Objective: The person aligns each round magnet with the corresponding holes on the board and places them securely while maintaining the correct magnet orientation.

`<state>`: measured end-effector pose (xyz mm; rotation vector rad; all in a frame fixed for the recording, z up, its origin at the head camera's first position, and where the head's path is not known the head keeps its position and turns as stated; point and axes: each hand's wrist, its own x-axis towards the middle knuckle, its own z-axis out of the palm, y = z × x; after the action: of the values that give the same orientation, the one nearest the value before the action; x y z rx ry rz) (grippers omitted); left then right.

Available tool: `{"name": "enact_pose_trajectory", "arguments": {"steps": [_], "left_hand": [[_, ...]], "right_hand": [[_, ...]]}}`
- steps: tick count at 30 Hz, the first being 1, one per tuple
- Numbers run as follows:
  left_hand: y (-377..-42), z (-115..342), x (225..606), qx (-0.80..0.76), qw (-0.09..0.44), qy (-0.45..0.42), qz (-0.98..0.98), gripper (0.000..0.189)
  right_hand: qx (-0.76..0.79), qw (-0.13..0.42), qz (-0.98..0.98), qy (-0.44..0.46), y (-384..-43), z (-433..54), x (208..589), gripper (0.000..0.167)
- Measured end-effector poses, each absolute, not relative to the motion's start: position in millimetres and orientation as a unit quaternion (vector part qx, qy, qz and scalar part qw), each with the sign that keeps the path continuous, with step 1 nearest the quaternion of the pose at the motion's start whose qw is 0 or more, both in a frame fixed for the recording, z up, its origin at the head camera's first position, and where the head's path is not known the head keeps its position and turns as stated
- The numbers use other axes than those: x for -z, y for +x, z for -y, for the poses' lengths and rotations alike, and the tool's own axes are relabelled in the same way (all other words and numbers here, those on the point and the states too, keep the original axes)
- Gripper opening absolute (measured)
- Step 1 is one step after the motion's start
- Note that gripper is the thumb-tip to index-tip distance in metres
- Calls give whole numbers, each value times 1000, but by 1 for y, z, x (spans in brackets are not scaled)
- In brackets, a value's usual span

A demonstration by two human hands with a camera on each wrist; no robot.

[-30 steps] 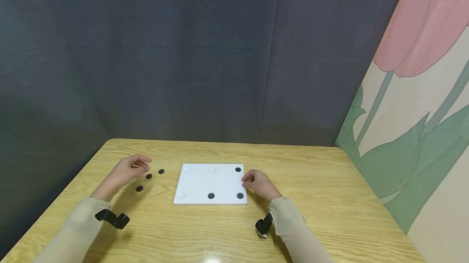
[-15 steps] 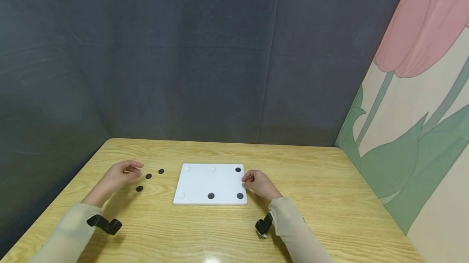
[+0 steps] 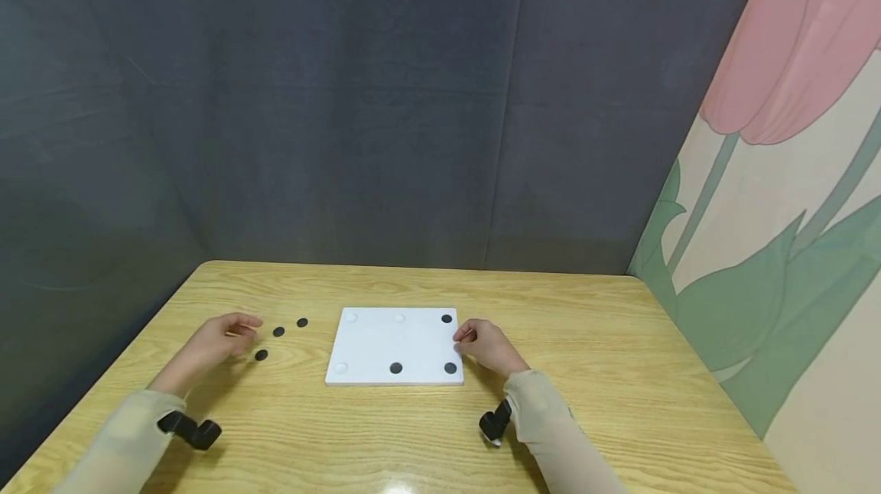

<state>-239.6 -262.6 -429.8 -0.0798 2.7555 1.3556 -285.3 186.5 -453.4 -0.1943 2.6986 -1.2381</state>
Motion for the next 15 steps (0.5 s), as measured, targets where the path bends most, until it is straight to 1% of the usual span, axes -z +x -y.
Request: {"name": "enact_pose_trajectory", "arguments": {"steps": [9,15], "left_hand": [[-240,262,436,-445,46,-37,-894,35],[-238,262,439,-441,52,-27,-896,34]], "right_hand": [[412,83,-905,-62,-286,-186,454,6],[409,82,-906,-64,-286,-186,454,6]]}}
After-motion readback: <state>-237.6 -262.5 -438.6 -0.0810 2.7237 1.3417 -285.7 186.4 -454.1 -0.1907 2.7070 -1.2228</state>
